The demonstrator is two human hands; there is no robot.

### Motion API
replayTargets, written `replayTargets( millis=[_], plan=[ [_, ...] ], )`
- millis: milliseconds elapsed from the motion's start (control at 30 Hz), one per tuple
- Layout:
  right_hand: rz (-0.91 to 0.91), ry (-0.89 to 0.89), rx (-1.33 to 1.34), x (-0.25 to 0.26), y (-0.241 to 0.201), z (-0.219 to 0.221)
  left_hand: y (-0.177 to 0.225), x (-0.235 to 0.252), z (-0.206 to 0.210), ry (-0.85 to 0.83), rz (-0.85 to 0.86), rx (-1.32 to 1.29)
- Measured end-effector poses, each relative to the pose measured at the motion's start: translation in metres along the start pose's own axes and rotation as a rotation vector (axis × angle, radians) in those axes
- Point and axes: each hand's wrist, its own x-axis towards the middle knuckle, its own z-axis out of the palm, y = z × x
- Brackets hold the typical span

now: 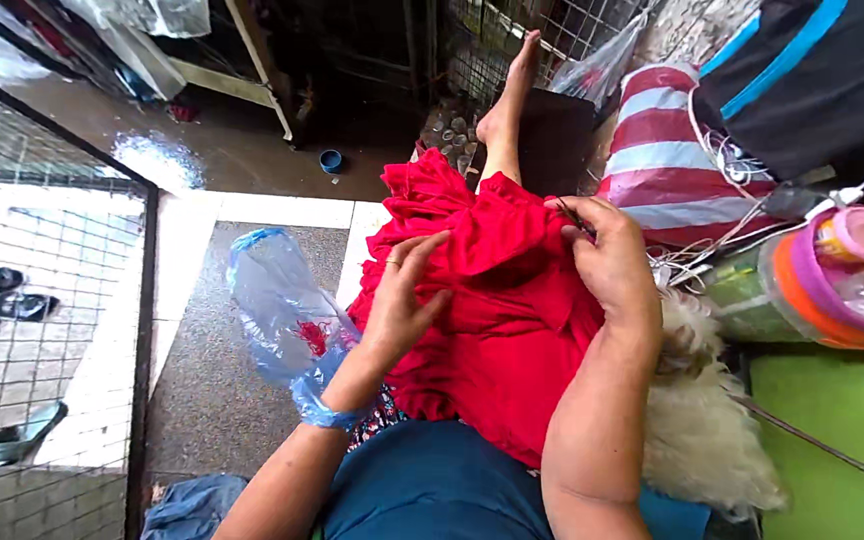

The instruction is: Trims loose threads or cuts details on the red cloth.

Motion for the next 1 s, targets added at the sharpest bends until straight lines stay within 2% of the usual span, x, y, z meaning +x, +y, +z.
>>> replayTargets(
  millis=[100, 167, 300, 433, 500, 600, 700, 800, 867, 933, 1000],
  plan=[
    [-0.139, -0.039, 0.182, 0.001, -0.006, 0.009, -0.001, 0.011, 0.015, 0.097, 0.122, 0.004],
    [-0.170, -0.083, 0.271, 0.002, -0.006, 0.014, 0.007, 0.014, 0.015, 0.143, 0.094, -0.114],
    [-0.025, 0.018, 0.180, 0.005, 0.006, 0.015, 0.046, 0.013, 0.000, 0.108, -0.270, -0.664],
    [0.245, 0.037, -0.127, 0.006, 0.003, 0.009, 0.039, 0.006, 0.008, 0.028, -0.495, -0.813],
    [0.274, 0.069, -0.108, 0.005, 0.005, 0.007, 0.037, 0.000, 0.012, 0.030, -0.533, -0.820],
    [0.102, 0.089, 0.141, 0.002, 0.008, 0.008, 0.034, -0.003, 0.013, 0.026, -0.519, -0.843],
    [-0.117, -0.057, 0.418, 0.001, -0.003, 0.015, 0.035, -0.001, 0.012, 0.013, -0.593, -0.924],
    [-0.124, -0.179, 0.368, 0.003, -0.013, 0.033, 0.032, -0.001, 0.011, 0.007, -0.792, -1.094],
    [-0.085, -0.202, 0.257, 0.007, -0.017, 0.048, 0.025, -0.006, 0.009, -0.031, -0.828, -1.061],
    [-0.067, -0.164, 0.221, 0.010, -0.019, 0.058, 0.018, -0.013, 0.004, -0.059, -0.727, -0.866],
    [-0.043, -0.140, 0.237, 0.011, -0.021, 0.058, 0.010, -0.017, -0.001, 0.001, -0.581, -0.625]
  ],
)
